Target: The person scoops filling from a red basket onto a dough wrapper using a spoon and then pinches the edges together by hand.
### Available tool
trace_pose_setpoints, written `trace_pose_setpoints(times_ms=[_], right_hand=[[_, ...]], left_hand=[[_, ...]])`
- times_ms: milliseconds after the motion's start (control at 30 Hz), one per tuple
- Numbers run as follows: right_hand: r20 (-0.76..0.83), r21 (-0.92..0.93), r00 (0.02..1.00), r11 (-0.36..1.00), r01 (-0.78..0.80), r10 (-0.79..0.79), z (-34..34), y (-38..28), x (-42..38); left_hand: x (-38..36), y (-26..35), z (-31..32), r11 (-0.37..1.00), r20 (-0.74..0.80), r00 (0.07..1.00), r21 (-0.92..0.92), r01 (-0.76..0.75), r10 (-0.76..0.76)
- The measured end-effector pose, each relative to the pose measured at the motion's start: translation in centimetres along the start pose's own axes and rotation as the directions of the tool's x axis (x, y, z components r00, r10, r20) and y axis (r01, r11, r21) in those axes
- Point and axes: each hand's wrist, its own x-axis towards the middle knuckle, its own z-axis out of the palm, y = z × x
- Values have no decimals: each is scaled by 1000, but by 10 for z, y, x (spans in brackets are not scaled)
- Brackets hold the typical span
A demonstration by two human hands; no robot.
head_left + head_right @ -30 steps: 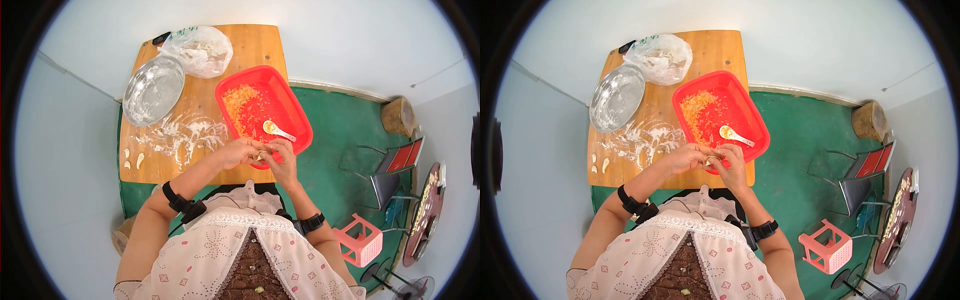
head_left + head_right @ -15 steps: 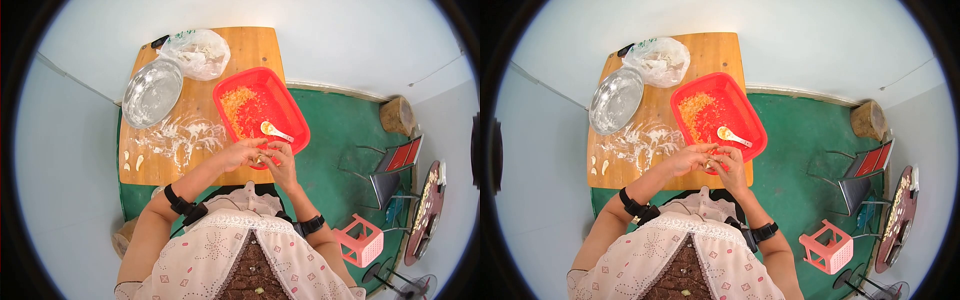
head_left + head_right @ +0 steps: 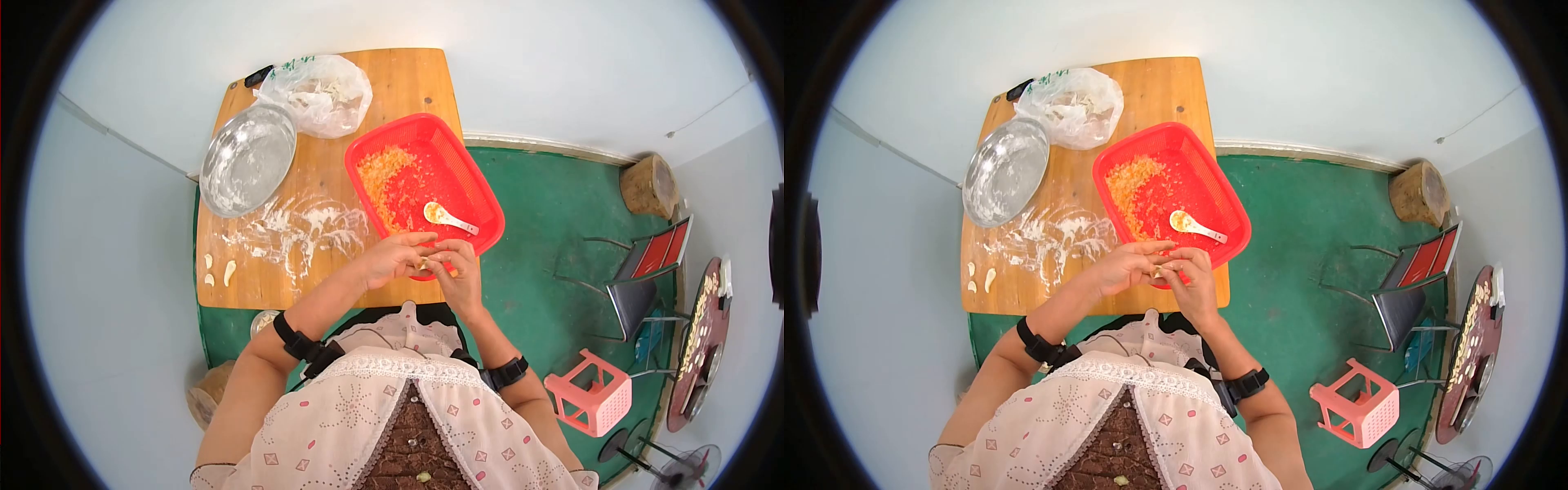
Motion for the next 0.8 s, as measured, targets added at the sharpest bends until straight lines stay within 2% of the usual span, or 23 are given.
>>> trace_pose_setpoints(times_ms=[167, 300, 500, 700, 800], right_hand=[[-125, 18, 989, 997, -77, 79, 3, -4, -1], [-238, 78, 960, 988, -132, 147, 11, -1, -5], [-213, 156, 956, 973, -172, 203, 10, -4, -4], [-205, 116, 965, 983, -141, 162, 8, -6, -3], [-151, 194, 958, 958, -211, 242, 8, -8, -3]], left_hand=[[-2, -5, -4, 973, -12, 1000, -230, -16, 14], [-5, -8, -1, 974, -12, 1000, -224, -24, 22], [-5, -9, -3, 970, -44, 998, -238, -43, 33], [-2, -11, -6, 977, -49, 999, -210, -29, 19], [-2, -9, -5, 981, -64, 998, -194, -29, 17]])
